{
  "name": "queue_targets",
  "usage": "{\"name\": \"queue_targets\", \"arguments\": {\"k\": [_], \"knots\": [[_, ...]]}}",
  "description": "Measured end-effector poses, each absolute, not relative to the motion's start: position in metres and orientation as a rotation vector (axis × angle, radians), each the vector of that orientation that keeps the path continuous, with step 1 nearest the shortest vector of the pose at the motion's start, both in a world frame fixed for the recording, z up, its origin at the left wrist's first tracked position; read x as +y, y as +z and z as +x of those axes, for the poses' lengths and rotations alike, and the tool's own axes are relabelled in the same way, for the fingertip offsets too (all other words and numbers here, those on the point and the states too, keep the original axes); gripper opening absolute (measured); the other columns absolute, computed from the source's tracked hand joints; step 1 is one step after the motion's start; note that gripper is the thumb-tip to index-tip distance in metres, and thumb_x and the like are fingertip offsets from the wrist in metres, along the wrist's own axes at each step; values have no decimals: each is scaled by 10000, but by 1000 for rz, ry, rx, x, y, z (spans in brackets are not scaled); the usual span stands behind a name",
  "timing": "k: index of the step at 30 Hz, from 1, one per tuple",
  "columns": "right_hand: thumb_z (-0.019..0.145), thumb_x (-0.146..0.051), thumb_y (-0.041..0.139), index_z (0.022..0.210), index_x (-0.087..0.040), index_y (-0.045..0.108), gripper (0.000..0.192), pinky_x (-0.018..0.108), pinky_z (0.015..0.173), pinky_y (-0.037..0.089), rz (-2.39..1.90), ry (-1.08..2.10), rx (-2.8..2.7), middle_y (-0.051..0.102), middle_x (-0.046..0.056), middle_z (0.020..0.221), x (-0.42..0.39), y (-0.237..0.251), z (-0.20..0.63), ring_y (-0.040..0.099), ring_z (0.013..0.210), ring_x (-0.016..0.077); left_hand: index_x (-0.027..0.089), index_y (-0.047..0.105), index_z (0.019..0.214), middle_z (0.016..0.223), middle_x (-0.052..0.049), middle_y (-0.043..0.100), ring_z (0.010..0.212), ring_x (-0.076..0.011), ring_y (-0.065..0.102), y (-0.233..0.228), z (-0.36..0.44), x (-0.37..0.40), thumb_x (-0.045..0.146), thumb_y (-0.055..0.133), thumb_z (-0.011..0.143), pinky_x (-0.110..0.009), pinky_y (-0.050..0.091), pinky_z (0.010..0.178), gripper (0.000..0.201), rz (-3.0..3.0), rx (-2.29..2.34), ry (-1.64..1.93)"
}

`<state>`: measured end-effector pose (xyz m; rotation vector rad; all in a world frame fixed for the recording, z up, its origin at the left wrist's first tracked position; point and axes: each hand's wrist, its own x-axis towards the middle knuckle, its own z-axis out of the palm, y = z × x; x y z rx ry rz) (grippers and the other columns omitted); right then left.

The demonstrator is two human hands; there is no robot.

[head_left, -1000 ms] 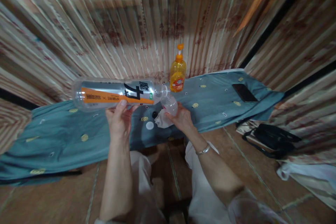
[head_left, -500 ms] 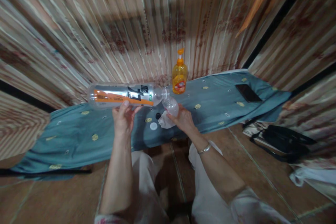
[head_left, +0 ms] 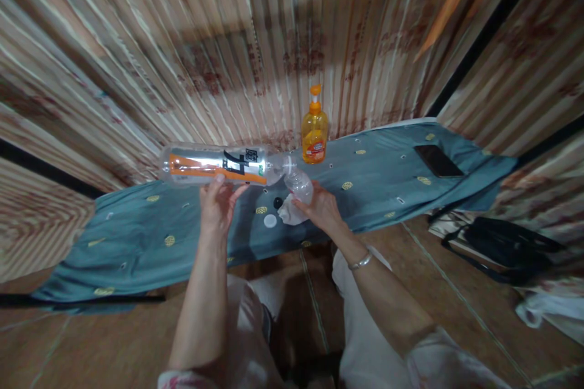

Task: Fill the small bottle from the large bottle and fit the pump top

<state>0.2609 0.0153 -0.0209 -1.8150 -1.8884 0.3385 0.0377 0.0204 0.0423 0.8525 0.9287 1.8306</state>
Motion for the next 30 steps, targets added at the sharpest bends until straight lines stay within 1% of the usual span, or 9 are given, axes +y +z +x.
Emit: {"name": "queue_targets", "arguments": {"k": [7,13,17,21,25,30], "knots": [[885,-464,742,1287,-107,584,559,301,828,547,-1810,344,-1873,791,160,1069,15,-23,262,763,1035,292,186,694,744,717,-10,727,631,-189,705,42,36,26,452,976,459,-346,662,615,481,836,914,1812],[885,-454,747,1295,-97,583,567,312,831,552,-1820,351,-1881,789,169,1083,14,-21,262,764,1036,303,198,695,776,754,-9,738,678,-197,715,42,35,26,432,963,504,-351,667,643,448,841,892,1803],[887,-462,740,1304,-91,583,580,312,830,552,-1828,350,-1882,789,176,1082,15,-22,262,761,1049,308,205,715,832,759,-11,741,673,-199,713,41,37,27,437,967,481,-337,660,621,490,830,879,1810],[890,-463,732,1303,-98,583,571,308,817,548,-1847,318,-1881,789,173,1077,15,-23,261,765,1032,302,200,710,806,744,-10,735,646,-193,705,40,39,29,446,967,462,-331,655,605,495,808,872,1813],[878,-456,742,1288,-108,591,559,307,812,548,-1857,314,-1874,791,170,1064,15,-23,260,766,1022,300,190,683,753,738,-12,734,636,-189,703,39,39,30,448,953,479,-327,652,612,464,807,875,1812],[882,-447,739,1321,-94,577,586,315,833,552,-1839,321,-1874,787,178,1097,15,-24,261,762,1046,304,198,701,817,745,-8,732,651,-187,699,36,39,32,449,931,509,-333,652,631,459,803,868,1828]]}}
